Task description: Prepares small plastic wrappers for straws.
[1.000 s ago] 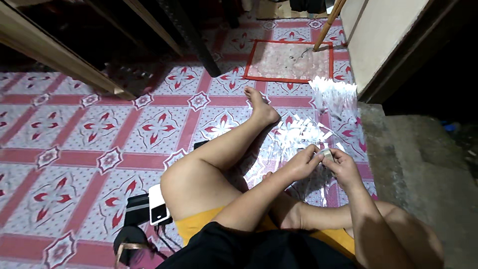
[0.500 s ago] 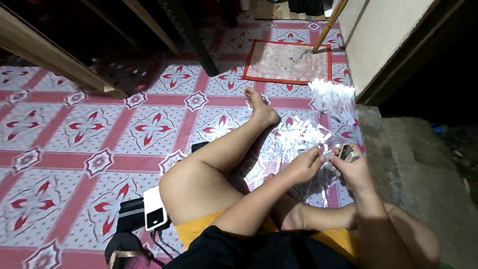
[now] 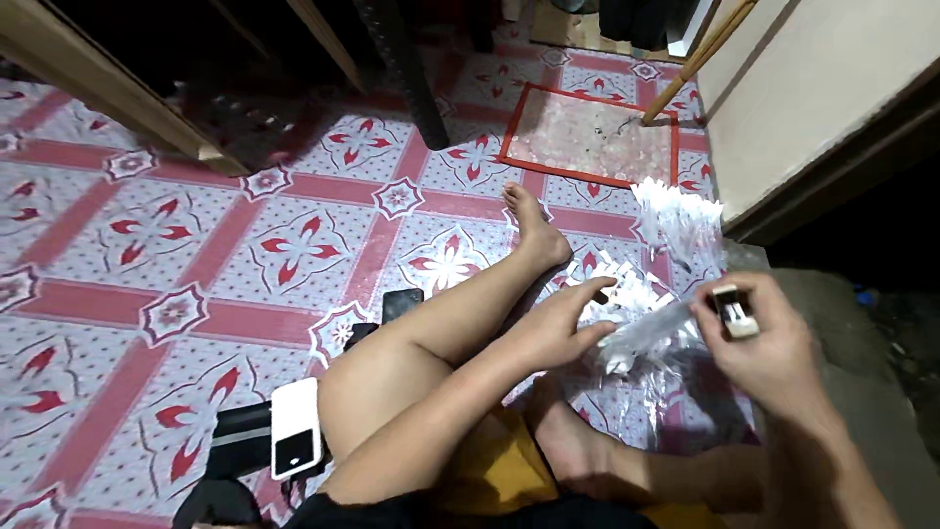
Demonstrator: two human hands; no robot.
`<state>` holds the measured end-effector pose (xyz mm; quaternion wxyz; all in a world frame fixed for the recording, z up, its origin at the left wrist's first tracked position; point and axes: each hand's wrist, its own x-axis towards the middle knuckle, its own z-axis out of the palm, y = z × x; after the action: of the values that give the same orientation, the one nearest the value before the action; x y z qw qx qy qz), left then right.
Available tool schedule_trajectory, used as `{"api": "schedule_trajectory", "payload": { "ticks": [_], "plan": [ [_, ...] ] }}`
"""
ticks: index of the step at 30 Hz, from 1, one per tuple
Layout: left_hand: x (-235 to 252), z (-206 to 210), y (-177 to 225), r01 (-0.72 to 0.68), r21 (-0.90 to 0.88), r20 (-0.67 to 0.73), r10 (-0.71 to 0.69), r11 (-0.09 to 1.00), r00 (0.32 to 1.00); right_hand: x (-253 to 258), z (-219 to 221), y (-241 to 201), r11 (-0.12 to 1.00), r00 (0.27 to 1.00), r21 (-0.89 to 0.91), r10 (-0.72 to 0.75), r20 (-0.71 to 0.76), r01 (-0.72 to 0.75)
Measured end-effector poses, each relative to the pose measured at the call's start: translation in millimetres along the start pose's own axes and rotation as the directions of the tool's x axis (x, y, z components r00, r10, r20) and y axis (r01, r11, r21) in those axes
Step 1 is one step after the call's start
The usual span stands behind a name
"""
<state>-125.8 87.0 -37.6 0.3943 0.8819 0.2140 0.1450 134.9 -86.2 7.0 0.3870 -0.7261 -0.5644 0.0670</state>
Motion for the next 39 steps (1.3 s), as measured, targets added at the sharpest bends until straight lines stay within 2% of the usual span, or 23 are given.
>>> {"api": "schedule_trajectory", "payload": {
  "ticks": [2, 3, 5, 6, 11, 14, 17, 21, 25, 27, 28, 29, 30, 31, 33, 35, 39],
  "plan": [
    [-3.6, -4.3, -28.7, 0.039, -0.004, -0.044, -0.039, 0.999, 0.998, 40.6, 12.8, -6.2, 0.982, 0.998, -0.182, -0.057, 0.0, 0.056],
    [-5.3, -3.8, -39.2, 0.043, -0.019, -0.058, -0.044, 0.999, 0.997, 64.2, 16.2, -24.5, 0.969, 0.999, -0.242, -0.052, -0.012, 0.048],
    [-6.8, -1.2, -48.5, 0.044, -0.032, -0.057, -0.046, 0.999, 0.997, 110.8, 14.9, -78.5, 0.967, 0.997, -0.241, 0.082, -0.004, -0.081],
    [-6.8, -0.9, -48.4, 0.043, -0.023, -0.039, -0.044, 0.999, 0.998, 130.5, 17.2, -86.2, 0.961, 0.993, -0.252, 0.11, -0.034, -0.115],
    [0.5, -7.8, -47.8, 0.029, 0.037, -0.023, -0.028, 0.999, 0.999, 195.6, 37.4, -67.0, 0.951, 0.965, -0.297, 0.008, -0.263, -0.089],
    [-1.5, -5.1, -48.5, 0.04, 0.082, 0.006, -0.041, 0.996, 0.999, 204.0, 61.5, -37.8, 0.923, 0.955, -0.316, 0.134, -0.266, -0.218],
    [-7.9, 3.1, -48.2, 0.04, 0.12, 0.058, -0.047, 0.992, 0.997, 188.8, 101.7, 8.9, 0.878, 0.929, -0.308, 0.33, -0.168, -0.367],
    [-12.0, 17.0, -53.2, 0.033, 0.163, 0.138, -0.056, 0.986, 0.989, 151.9, 145.8, 54.5, 0.823, 0.863, -0.275, 0.502, -0.059, -0.498],
    [-14.1, 31.4, -63.5, 0.029, 0.225, 0.194, -0.074, 0.974, 0.978, 129.0, 144.6, 58.1, 0.82, 0.84, -0.185, 0.533, -0.1, -0.542],
    [-13.3, 33.7, -62.9, 0.036, 0.233, 0.227, -0.091, 0.972, 0.97, 112.7, 138.0, 75.0, 0.839, 0.867, -0.223, 0.491, -0.086, -0.497],
    [-12.2, 35.5, -62.8, 0.038, 0.236, 0.245, -0.097, 0.971, 0.965, 98.2, 143.3, 107.5, 0.871, 0.918, -0.299, 0.393, -0.05, -0.389],
    [-10.6, 37.9, -62.6, 0.04, 0.238, 0.265, -0.104, 0.97, 0.959, 78.8, 163.7, 161.3, 0.906, 0.978, -0.371, 0.177, -0.109, -0.205],
    [-9.2, 40.3, -62.4, 0.039, 0.236, 0.279, -0.106, 0.971, 0.955, 66.6, 173.2, 190.0, 0.905, 0.99, -0.405, 0.14, -0.011, -0.133],
    [-8.3, 42.8, -62.4, 0.034, 0.234, 0.287, -0.102, 0.972, 0.953, 58.4, 178.8, 197.8, 0.898, 0.977, -0.427, 0.175, 0.118, -0.109],
    [-8.3, 48.6, -65.0, 0.021, 0.238, 0.296, -0.093, 0.971, 0.951, 42.9, 194.0, 197.9, 0.865, 0.917, -0.487, 0.287, 0.278, -0.123],
    [-8.7, 52.4, -68.1, 0.019, 0.247, 0.316, -0.099, 0.969, 0.944, 22.3, 208.4, 194.1, 0.848, 0.865, -0.507, 0.365, 0.345, -0.156],
    [-10.1, 55.8, -72.7, 0.012, 0.271, 0.357, -0.112, 0.962, 0.927, -17.3, 201.3, 156.6, 0.883, 0.825, -0.465, 0.306, 0.474, -0.06]
  ]
}}
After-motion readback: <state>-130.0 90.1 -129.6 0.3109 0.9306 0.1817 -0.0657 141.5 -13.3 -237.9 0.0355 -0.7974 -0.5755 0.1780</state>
